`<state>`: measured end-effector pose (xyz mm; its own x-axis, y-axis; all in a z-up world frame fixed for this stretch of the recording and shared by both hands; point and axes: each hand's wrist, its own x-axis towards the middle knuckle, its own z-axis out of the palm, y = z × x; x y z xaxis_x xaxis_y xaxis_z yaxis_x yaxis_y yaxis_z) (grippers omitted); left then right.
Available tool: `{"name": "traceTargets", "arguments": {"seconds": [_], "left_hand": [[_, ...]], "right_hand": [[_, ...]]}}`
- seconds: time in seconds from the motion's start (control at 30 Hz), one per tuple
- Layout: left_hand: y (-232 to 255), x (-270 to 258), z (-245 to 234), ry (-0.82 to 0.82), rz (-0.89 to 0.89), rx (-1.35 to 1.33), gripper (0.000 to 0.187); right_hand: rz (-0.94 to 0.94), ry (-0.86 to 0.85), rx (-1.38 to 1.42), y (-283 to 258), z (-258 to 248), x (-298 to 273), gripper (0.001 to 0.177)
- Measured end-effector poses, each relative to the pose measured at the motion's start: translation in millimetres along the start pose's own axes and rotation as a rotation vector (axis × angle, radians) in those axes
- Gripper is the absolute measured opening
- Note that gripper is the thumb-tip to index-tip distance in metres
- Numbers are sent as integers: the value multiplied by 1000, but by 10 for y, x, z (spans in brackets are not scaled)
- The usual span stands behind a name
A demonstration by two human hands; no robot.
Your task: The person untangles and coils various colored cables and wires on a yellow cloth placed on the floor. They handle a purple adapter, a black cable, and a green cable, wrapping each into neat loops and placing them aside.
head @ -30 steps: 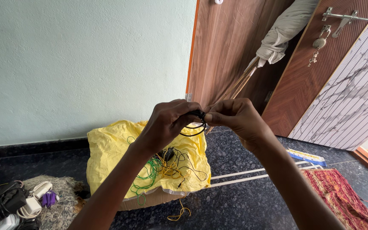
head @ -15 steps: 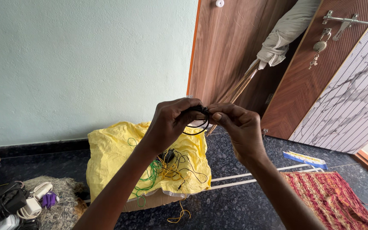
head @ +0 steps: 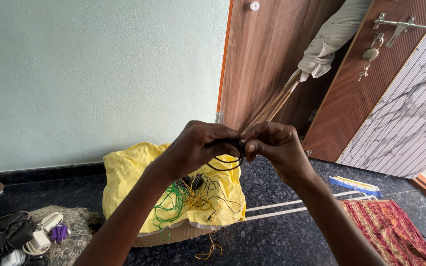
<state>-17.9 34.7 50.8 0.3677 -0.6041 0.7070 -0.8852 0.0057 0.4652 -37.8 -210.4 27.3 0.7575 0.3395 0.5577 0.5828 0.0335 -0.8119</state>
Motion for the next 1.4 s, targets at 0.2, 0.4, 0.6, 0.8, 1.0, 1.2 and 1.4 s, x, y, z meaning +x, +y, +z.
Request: {"name": "traceTargets", "arguments": {"seconds": [0.2, 0.4, 0.6, 0.8, 1.0, 1.2, 1.4], "left_hand": [[41, 18, 1, -30, -25, 39, 28], [-35, 57, 56, -14, -20, -2, 25], [-250, 49, 85, 160, -109, -119, 14], [-424, -91, -37, 285, -75, -81, 19], [-349, -229, -108, 293, -129, 62, 23], [-417, -326, -119, 376, -106, 136, 23], [-786, -498, -274, 392, -252, -1, 21]], "right_hand": [[12, -49, -72, -157, 1, 10, 22], [108, -7, -149, -146, -88, 128, 32], [143, 212, 47, -53, 120, 195, 25], [193, 166, -256, -185, 322, 238, 32], [62, 171, -527, -104, 546, 305, 37], [-142, 269, -769, 141, 785, 395, 17], [-152, 188, -805, 351, 929, 699, 23]]}}
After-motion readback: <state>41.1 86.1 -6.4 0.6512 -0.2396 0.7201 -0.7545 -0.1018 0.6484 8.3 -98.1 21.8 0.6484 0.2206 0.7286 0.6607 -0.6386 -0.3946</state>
